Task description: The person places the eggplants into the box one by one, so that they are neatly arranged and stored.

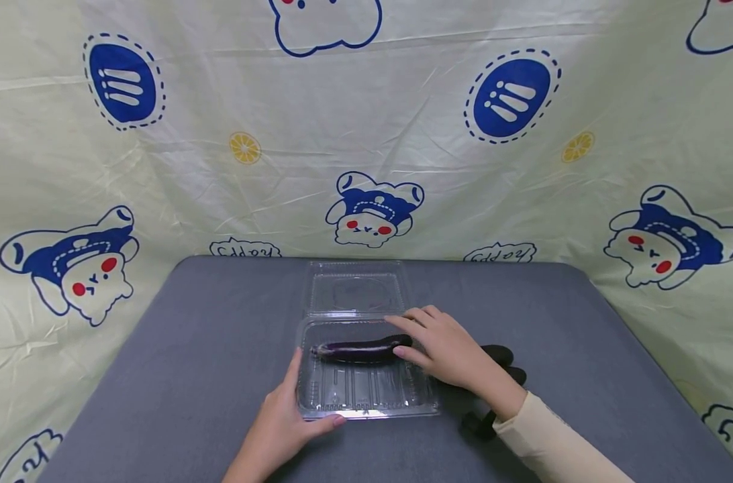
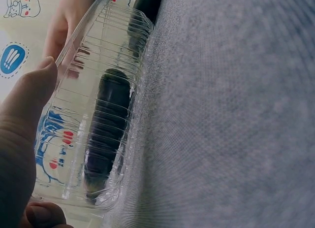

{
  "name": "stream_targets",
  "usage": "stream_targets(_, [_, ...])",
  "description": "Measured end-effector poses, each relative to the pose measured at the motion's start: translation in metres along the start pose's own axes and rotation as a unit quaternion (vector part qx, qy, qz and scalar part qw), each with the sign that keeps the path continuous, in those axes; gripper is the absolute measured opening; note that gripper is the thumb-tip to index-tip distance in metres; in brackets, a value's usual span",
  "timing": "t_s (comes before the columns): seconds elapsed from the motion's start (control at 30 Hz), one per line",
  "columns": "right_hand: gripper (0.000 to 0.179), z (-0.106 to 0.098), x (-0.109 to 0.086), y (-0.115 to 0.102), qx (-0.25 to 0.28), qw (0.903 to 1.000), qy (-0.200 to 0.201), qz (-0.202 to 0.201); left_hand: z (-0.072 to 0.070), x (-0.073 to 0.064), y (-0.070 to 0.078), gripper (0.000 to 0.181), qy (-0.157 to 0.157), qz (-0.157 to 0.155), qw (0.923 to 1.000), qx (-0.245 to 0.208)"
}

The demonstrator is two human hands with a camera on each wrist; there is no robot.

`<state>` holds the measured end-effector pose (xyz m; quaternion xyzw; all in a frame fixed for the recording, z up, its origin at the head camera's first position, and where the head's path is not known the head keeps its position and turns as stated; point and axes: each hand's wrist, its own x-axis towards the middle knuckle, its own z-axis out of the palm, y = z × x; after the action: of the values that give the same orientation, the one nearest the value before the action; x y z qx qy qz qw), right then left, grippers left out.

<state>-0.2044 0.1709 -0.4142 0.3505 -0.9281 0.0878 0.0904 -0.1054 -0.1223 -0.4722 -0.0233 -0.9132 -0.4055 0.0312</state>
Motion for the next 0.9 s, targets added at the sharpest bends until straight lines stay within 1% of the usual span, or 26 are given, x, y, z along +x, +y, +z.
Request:
stream_targets(0.07, [0.054,-0.007,-0.008,0.011,0.008,0.9999,-0.001,0.012,0.000,0.000,0.000,0.135,0.000,-0.001,1.0000,0.001])
stream_targets(0.13, [0.055,-0.011,-0.015,0.022,0.012,0.9995,-0.011,0.028,0.000,-0.001,0.001,0.134,0.001,-0.002,1.0000,0.003])
stream_targets(0.23, [0.057,-0.016,-0.027,0.038,0.030,0.9971,-0.044,0.054,-0.001,-0.001,0.001,0.134,-0.002,-0.004,1.0000,0.004])
stream_targets(0.37, [0.058,-0.018,-0.040,0.057,0.057,0.9903,-0.097,0.082,-0.001,-0.001,0.001,0.134,-0.005,-0.005,1.0000,0.000])
stream_targets(0.47, [0.058,-0.017,-0.047,0.067,0.069,0.9855,-0.121,0.096,-0.001,-0.001,0.001,0.133,-0.005,-0.004,1.0000,-0.004])
stream_targets(0.67, [0.055,-0.012,-0.055,0.079,0.082,0.9814,-0.137,0.106,0.000,-0.001,0.001,0.132,-0.008,-0.002,0.9999,-0.008])
stream_targets(0.9, [0.051,-0.011,-0.056,0.082,0.087,0.9787,-0.149,0.111,0.000,-0.002,0.001,0.133,-0.013,-0.014,0.9997,-0.016])
